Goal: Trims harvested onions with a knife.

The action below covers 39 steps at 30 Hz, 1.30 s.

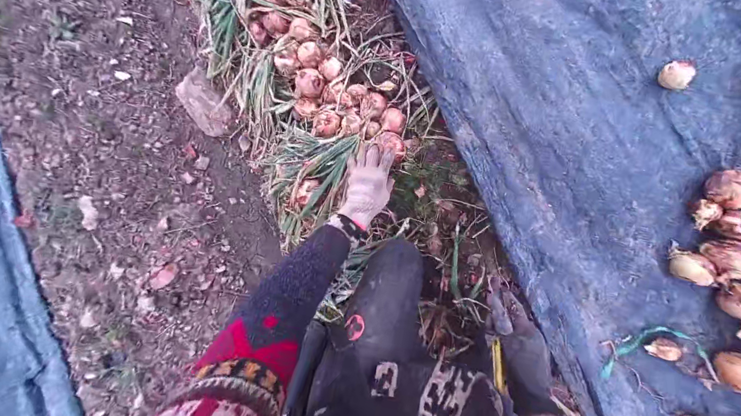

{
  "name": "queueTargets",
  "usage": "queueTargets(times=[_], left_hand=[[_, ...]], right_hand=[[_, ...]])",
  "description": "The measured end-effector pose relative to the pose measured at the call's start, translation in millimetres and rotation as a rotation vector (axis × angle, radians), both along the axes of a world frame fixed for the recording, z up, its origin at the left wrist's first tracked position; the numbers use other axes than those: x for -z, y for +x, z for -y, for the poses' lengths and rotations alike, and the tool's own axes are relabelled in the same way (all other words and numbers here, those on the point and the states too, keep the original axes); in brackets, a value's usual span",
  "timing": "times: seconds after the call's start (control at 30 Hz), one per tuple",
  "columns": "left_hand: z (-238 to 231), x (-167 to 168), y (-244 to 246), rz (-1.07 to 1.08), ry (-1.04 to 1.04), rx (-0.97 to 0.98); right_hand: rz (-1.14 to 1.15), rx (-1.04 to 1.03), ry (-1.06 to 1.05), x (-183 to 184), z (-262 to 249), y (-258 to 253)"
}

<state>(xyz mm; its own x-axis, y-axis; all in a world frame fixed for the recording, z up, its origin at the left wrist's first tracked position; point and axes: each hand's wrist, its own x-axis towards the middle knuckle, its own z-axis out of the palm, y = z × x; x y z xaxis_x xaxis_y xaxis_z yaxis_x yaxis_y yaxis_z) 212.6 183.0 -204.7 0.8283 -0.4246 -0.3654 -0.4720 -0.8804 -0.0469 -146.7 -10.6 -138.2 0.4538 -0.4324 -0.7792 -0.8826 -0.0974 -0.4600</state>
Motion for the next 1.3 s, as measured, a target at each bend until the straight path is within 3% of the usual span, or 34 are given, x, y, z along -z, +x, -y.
queueTargets(times=[0.13, 0.23, 0.3, 0.4, 0.5, 0.6, 0.67, 0.77, 0.87, 0.97, 1.07, 1.2, 1.27, 1.3], left_hand=[[22.7, 45.4, 52.1, -0.058, 0.166, 0.060], [21.6, 42.7, 47.3, -0.005, 0.133, 0.089], [14.4, 15.3, 18.4, 0.032, 0.031, 0.127], [-1.2, -46.8, -42.0, -0.002, -0.351, 0.078], [-19.3, -116.6, -101.7, -0.359, -0.784, -0.025], [-35.9, -172.7, -149.3, -0.711, -0.936, 0.087], [-48.6, -198.0, -187.3, -0.878, -0.930, 0.165], [-73.0, -222.2, -237.4, -0.938, -0.842, 0.216], [-98.5, -225.5, -267.5, -0.719, -0.719, 0.320], [-112.5, -217.9, -300.9, -0.401, -0.482, 0.373], [-125.7, -189.2, -322.0, -0.546, -0.572, 0.059], [-138.7, -132.9, -308.7, -1.092, -1.133, -0.782], [-143.2, -138.5, -292.8, -1.221, -1.333, -0.831], [-143.4, -144.6, -288.9, -1.188, -1.365, -0.765]], right_hand=[[-0.104, -0.144, -0.154, -40.8, -21.4, 19.2], [-0.011, -0.096, -0.216, -37.6, -33.6, -5.7], [0.090, -0.002, -0.231, -38.8, -41.1, -22.8], [0.105, 0.001, -0.276, -54.3, -50.8, -27.8], [0.168, 0.026, -0.237, -97.1, -70.9, -15.3], [0.634, 0.195, -0.067, -97.3, -95.2, -18.4], [0.859, 0.250, -0.005, -97.8, -113.2, -28.0], [0.851, 0.316, -0.119, -127.8, -142.4, -50.0], [0.990, 0.344, -0.005, -125.1, -166.5, -76.1], [0.959, 0.418, -0.011, -106.0, -190.7, -94.4], [0.964, 0.570, 0.035, -102.9, -210.0, -102.1], [1.142, 0.468, 0.254, -146.1, -222.7, -120.8], [1.036, 0.499, 0.002, -156.4, -214.7, -114.7], [0.860, 0.444, -0.147, -148.9, -206.7, -114.8]])
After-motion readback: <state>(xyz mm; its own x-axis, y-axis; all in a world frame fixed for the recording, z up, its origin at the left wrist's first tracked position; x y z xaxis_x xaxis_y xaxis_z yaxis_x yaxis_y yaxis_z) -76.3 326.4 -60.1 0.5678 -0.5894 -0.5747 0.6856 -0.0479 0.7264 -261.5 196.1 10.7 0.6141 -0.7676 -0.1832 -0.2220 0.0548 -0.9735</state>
